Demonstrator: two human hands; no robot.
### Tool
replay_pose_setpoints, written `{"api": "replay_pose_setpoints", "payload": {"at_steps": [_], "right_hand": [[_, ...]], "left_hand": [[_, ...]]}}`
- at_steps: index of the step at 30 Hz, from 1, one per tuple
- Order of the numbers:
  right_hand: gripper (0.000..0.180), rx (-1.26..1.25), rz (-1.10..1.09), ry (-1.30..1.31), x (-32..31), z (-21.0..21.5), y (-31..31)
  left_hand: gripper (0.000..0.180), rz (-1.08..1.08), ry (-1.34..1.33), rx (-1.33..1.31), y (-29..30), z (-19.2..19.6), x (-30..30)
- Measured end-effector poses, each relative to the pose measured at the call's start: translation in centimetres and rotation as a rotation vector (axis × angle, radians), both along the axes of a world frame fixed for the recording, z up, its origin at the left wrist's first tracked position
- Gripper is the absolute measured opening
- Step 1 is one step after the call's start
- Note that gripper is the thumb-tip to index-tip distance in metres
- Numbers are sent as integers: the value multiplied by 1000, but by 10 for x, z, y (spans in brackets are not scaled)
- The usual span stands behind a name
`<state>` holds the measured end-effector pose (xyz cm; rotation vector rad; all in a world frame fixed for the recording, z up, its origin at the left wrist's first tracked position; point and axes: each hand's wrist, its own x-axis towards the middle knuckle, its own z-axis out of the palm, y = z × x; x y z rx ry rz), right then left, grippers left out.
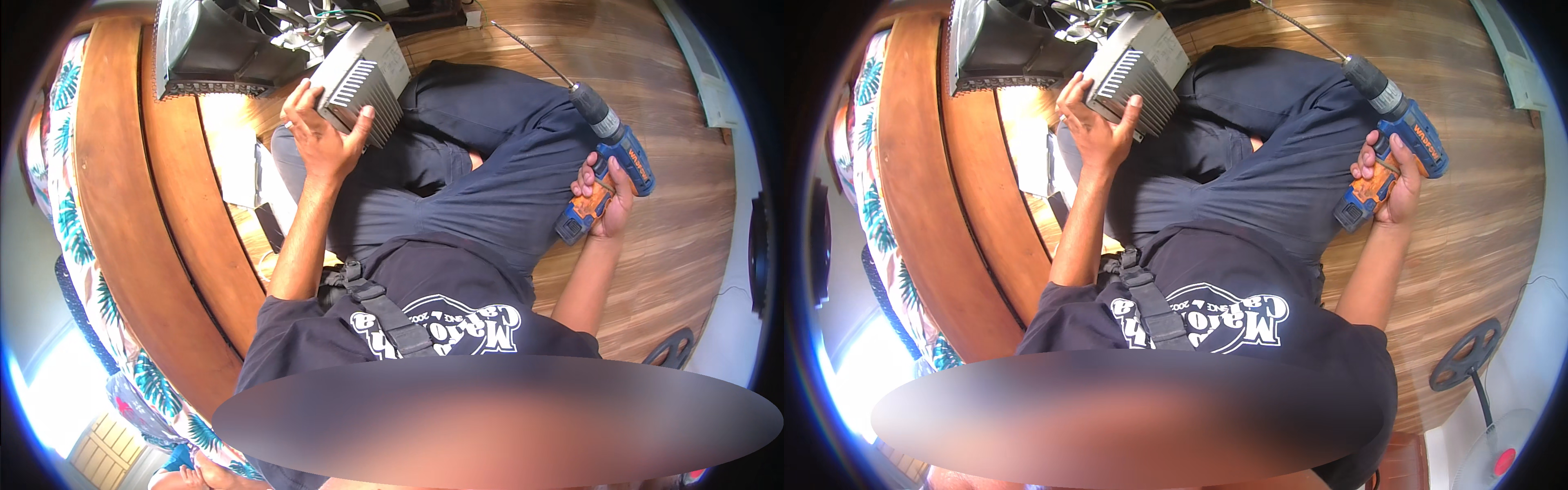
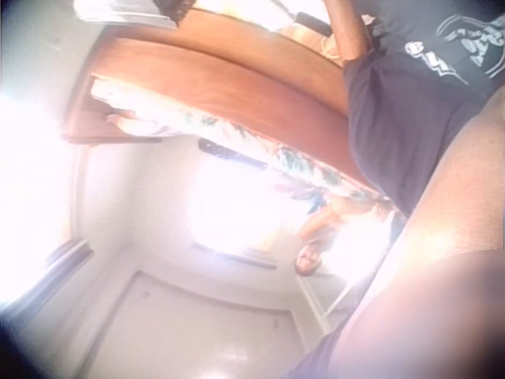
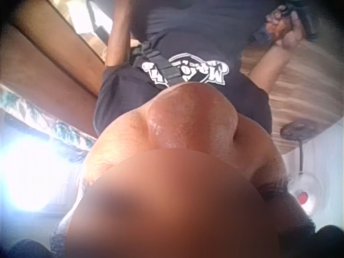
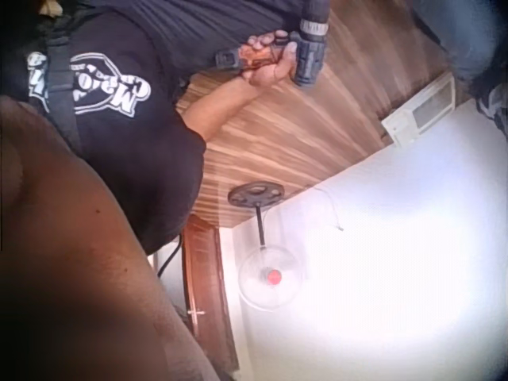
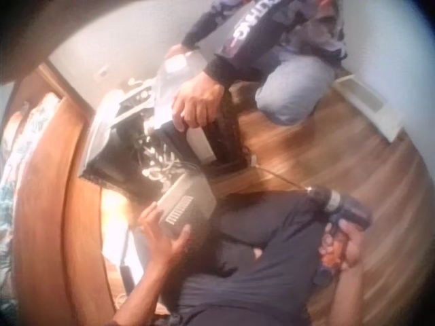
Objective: The person sits on the floor and uses a cordless drill to remove screws from a metal enclosure and its internal components. They remove the outer casing, then unscrew and detach internal parts including a heat sink and circuit board sections.
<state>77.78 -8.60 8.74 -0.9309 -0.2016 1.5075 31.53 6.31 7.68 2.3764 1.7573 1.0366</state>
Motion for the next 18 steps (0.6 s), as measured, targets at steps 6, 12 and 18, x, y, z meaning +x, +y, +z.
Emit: {"api": "replay_pose_setpoints", "payload": {"at_steps": [6, 12, 18], "right_hand": [[40, -66, 51, 59, -34, 17, -26], [32, -249, 273, -12, -91, 31, -57], [26, -377, 373, 16, -133, 25, -33]], "left_hand": [[88, 10, -109, -76, 19, 0, -20], [93, 18, -98, -133, 32, -7, -32], [96, 20, -117, -139, 31, -8, -35]]}}
